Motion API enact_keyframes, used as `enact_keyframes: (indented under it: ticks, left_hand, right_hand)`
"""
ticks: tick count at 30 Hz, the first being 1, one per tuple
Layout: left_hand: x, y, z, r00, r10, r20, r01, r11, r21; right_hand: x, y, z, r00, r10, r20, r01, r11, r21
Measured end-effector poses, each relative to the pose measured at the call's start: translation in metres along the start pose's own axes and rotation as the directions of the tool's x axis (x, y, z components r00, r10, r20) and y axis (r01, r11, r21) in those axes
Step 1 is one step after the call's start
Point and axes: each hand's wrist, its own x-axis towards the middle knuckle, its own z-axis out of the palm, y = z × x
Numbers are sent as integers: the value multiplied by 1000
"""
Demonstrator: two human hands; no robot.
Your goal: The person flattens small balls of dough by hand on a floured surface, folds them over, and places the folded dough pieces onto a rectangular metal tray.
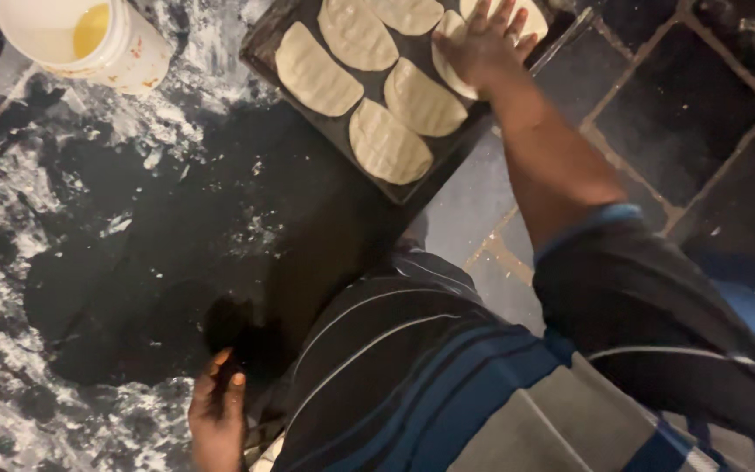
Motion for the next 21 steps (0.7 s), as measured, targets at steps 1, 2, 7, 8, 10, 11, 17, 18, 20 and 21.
enact_keyframes:
  ticks: [1, 2, 7, 8, 10, 11, 17, 18, 20, 21]
  left_hand:
    - [-1, -2, -7, 1000, 1, 17, -1, 999, 32]
    - [2, -4, -13, 1000, 3, 31, -4, 998, 58]
    - [-3, -10, -35, 998, 57, 38, -59, 997, 47]
    - [-4, -11, -40, 999, 36, 32, -38, 997, 72]
    - [-4, -15, -45, 1000, 6, 3, -6, 998, 59]
    - [-1, -18, -44, 1000, -3, -20, 3, 1000, 22]
    - [-14, -33, -46, 997, 75, -10, -75, 997, -20]
    - [-14, -34, -42, 996, 88, -20, -88, 996, -34]
    - [-17, -34, -36, 998, -37, -57, 37, 999, -3]
    - [-19, -33, -33, 992, -101, -79, 102, 995, 12]
  right_hand:
    - [-1, -3, -3, 1000, 27, 15, -28, 999, 22]
    - [0, -2, -6, 999, 41, -22, -41, 999, 24]
    - [22, 17, 2, 996, 50, -70, -54, 997, -61]
    - [29, 24, 6, 999, -31, -32, 28, 993, -115]
    - [44, 30, 6, 980, -194, 47, 200, 955, -221]
    - [52, 28, 5, 983, -181, -19, 175, 967, -183]
    - [62, 10, 10, 961, -223, -162, 198, 968, -157]
    - [61, 5, 5, 947, -262, -186, 227, 955, -192]
    - [59, -9, 0, 922, -335, -195, 296, 934, -201]
    - [58, -14, 0, 912, -367, -184, 337, 925, -175]
